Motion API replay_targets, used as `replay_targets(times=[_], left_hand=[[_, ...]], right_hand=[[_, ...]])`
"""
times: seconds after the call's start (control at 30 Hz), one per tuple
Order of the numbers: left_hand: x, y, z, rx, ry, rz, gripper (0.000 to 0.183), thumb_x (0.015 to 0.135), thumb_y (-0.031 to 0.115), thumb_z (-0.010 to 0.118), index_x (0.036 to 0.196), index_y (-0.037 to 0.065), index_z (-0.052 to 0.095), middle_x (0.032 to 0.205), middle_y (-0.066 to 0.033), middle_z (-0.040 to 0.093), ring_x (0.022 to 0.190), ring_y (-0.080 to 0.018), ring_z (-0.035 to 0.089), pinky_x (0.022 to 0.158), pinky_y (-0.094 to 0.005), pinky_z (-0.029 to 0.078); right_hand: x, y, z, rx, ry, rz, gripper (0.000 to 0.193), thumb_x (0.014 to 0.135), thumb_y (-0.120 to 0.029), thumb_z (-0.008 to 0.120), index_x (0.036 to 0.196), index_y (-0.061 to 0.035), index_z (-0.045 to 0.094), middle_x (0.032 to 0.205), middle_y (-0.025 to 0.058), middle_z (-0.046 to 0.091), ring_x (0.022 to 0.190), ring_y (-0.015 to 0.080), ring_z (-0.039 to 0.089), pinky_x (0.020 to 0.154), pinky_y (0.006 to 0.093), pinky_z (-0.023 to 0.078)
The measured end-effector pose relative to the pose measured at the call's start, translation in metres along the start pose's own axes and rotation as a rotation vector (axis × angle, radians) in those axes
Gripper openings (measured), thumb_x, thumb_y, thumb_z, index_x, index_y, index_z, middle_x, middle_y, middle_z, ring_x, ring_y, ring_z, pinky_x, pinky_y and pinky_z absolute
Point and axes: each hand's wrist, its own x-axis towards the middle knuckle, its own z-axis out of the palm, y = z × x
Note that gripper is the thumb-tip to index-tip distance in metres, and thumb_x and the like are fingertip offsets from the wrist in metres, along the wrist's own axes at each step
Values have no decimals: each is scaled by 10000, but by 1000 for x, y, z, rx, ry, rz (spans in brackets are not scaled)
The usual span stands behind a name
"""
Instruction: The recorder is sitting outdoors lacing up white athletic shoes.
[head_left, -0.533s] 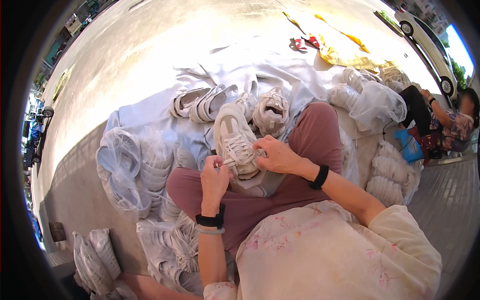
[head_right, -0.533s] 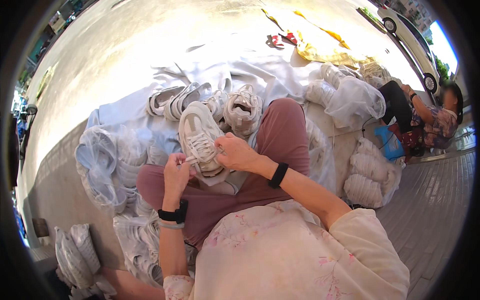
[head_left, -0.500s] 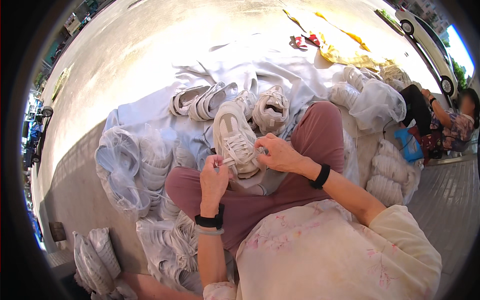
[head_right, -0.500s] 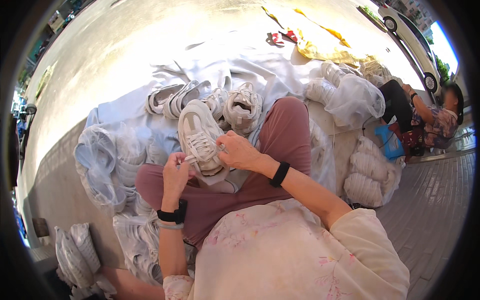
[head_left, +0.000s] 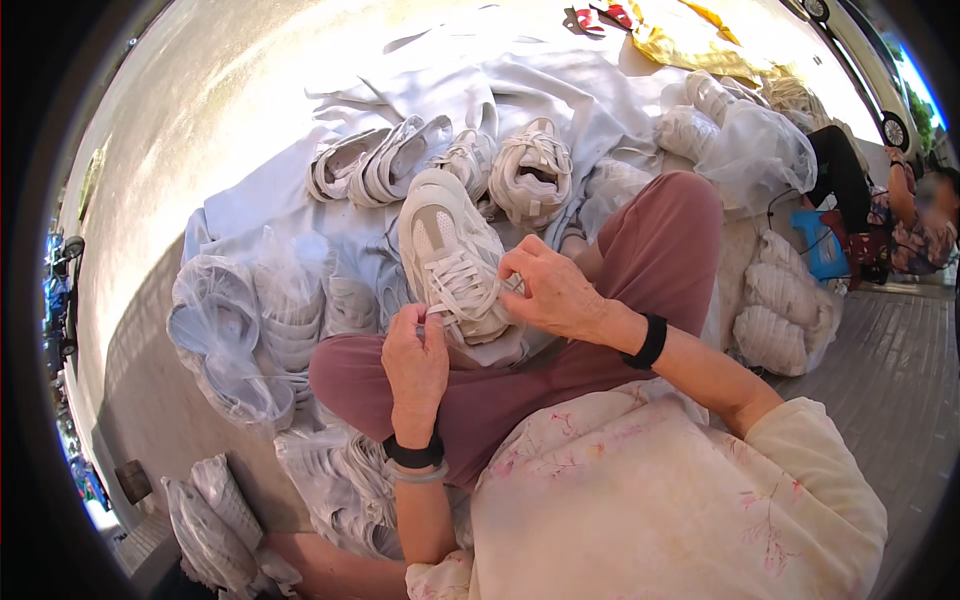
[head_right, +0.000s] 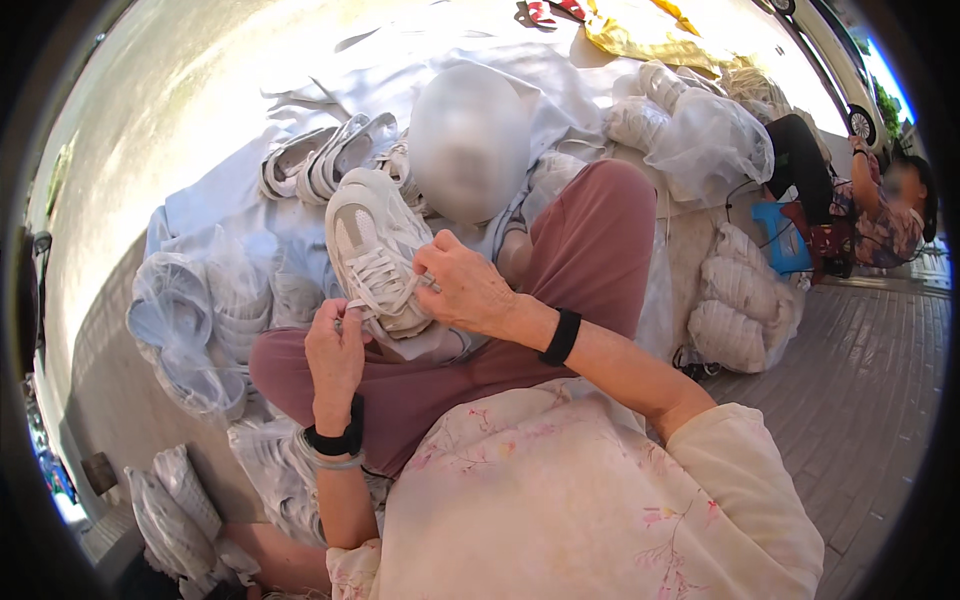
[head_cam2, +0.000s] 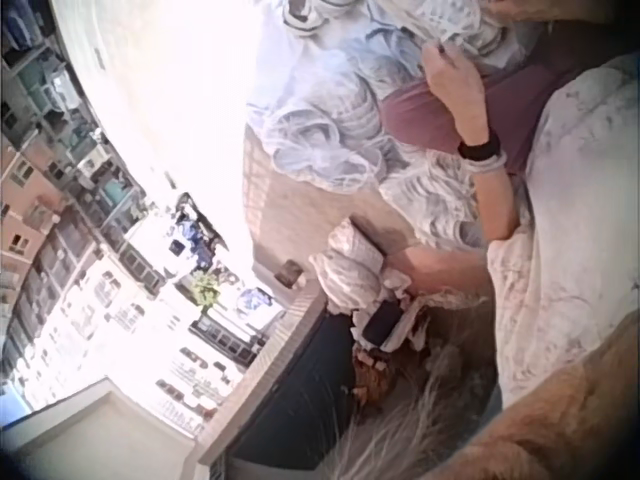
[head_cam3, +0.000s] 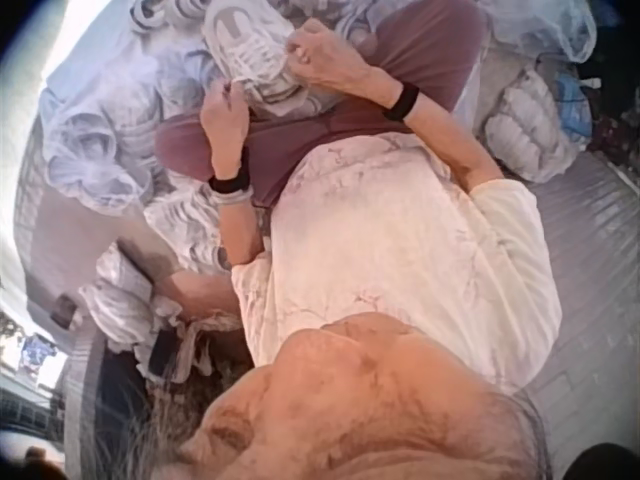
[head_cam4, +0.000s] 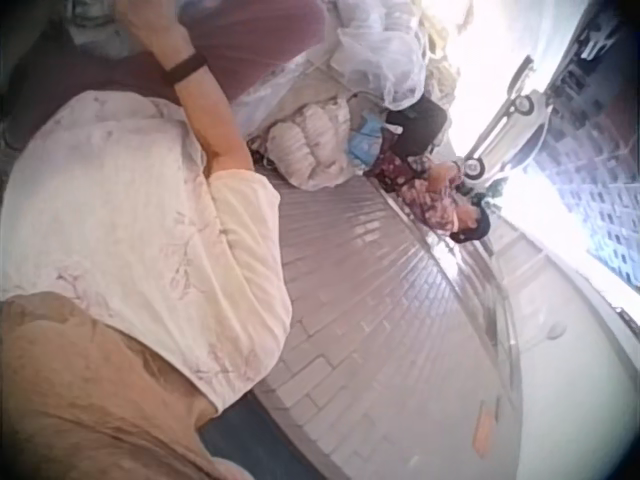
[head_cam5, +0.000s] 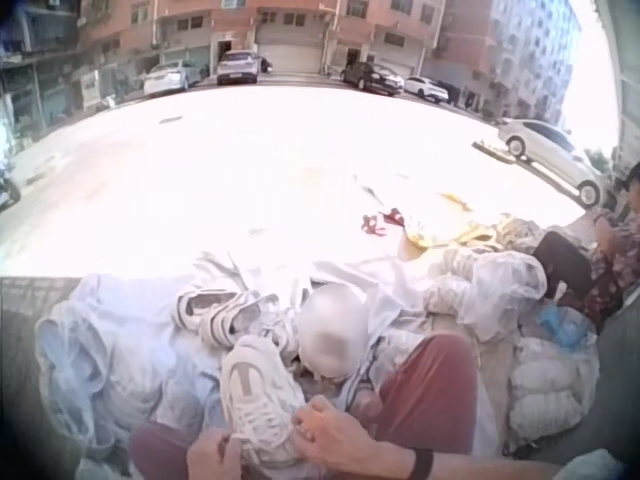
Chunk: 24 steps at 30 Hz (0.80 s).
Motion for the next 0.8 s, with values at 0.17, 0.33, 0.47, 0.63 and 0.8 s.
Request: replay_targets(times=[0.17,0.33,0.47,0.63,0.8], left_hand=[[6,2,1,28,9,19,136,892,136,541,931,11,579,856,-191,600,801,-385,584,708,-428,459],[9,-1,4,80,24,39,129,891,109,495,900,-10,544,845,-213,589,791,-415,565,694,-462,441],[11,2,6,105,28,19,121,875,76,452,889,-22,522,819,-238,577,785,-438,554,686,-485,427],[13,-6,9,83,46,30,129,864,71,446,904,-19,529,792,-246,582,772,-444,565,686,-486,436],[15,-12,6,40,41,8,139,859,67,440,921,-17,532,781,-243,595,752,-427,593,681,-474,454]], right_hand=[[-5,6,5,-24,3,14,175,791,-162,651,894,-28,604,862,107,535,649,215,575,635,315,477],[2,-2,10,96,12,74,174,758,-163,608,814,2,606,833,173,586,739,329,596,699,396,484],[4,-5,11,106,-22,93,148,751,-149,598,793,-7,594,828,167,578,727,335,605,690,410,489],[3,-16,17,-291,52,6,101,764,-69,553,857,-41,523,822,120,536,669,317,577,606,386,480],[6,-5,10,-256,-17,5,141,763,-75,544,898,-40,525,857,124,540,702,318,580,647,393,486]])
